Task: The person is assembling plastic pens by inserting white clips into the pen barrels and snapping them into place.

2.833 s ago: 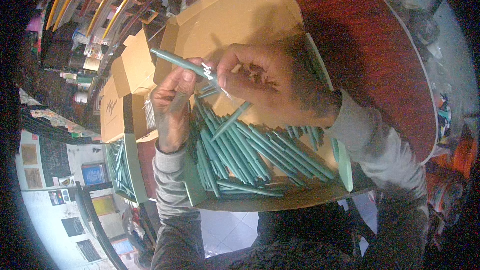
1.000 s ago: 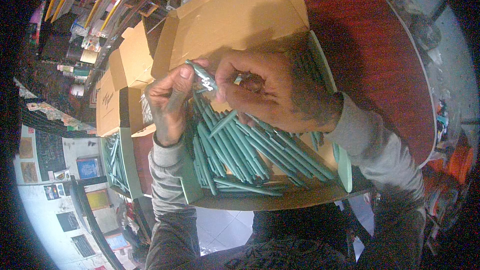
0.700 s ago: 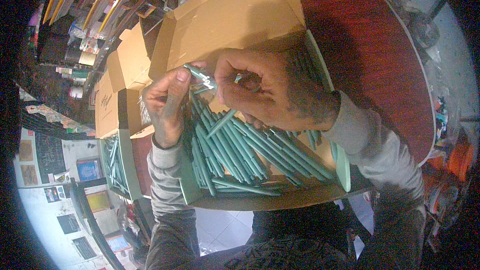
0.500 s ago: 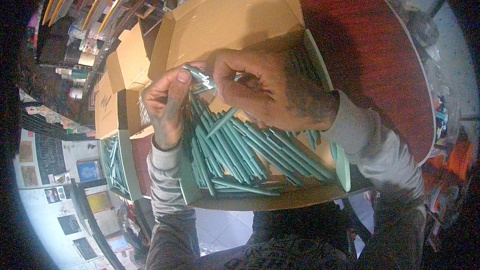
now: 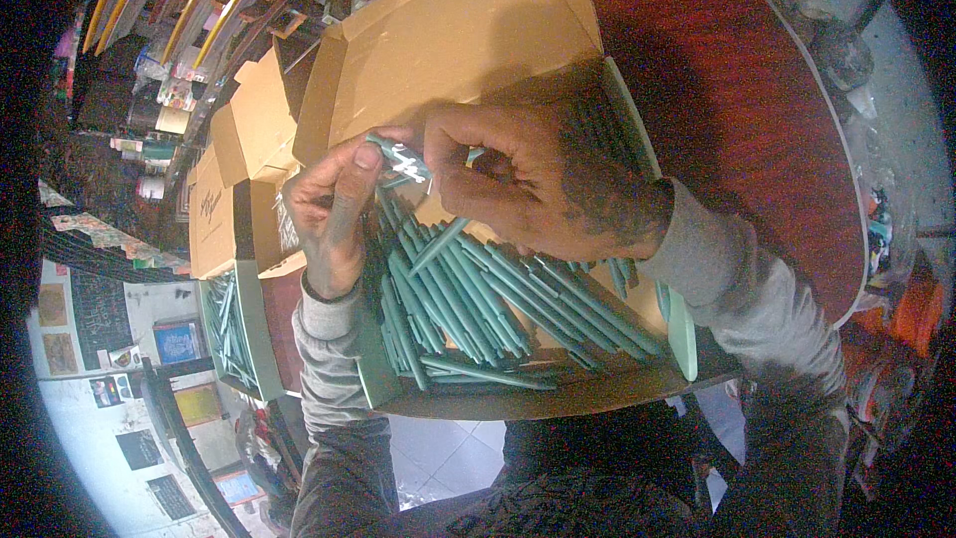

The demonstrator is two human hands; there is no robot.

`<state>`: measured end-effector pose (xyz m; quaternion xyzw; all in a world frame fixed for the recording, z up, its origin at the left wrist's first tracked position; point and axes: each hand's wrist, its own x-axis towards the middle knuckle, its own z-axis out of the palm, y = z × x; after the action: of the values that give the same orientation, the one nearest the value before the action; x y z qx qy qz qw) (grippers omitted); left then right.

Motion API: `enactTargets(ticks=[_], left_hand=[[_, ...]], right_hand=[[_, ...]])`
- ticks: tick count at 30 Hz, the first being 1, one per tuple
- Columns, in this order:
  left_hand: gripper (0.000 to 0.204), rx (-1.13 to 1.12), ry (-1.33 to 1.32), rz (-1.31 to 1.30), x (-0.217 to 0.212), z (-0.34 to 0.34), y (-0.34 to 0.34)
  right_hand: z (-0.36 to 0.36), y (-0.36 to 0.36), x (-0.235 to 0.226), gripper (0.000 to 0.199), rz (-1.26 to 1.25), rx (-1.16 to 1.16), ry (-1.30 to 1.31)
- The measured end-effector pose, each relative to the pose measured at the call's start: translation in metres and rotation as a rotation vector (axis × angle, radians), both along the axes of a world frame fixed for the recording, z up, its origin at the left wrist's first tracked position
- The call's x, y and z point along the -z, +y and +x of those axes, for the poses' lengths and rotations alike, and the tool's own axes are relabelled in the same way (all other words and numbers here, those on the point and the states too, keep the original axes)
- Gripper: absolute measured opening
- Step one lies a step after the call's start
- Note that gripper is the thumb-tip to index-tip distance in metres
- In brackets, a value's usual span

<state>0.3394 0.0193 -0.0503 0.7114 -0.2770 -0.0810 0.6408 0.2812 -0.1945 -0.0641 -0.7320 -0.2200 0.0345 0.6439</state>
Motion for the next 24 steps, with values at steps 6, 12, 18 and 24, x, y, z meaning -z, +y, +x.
enactTargets(ticks=[6, 12, 18, 24], left_hand=[[0.027, 0.001, -0.038, -0.006, 0.0023, 0.0012, 0.0], [0.026, -0.008, 0.023, -0.021, -0.0031, -0.0042, -0.0029], [0.024, -0.008, -0.049, -0.018, 0.0032, -0.0001, -0.0008], [0.024, -0.017, 0.003, 0.015, 0.0014, -0.0007, 0.0002]], right_hand=[[0.0019, -0.0009, 0.0023, 0.016, -0.023, 0.013, -0.009], [0.0023, -0.0011, 0.0049, 0.017, -0.003, 0.02, -0.016], [0.0027, -0.0008, 0.0086, 0.018, -0.005, 0.019, -0.055], [0.0013, -0.0015, 0.0061, 0.015, -0.013, 0.02, -0.061]])
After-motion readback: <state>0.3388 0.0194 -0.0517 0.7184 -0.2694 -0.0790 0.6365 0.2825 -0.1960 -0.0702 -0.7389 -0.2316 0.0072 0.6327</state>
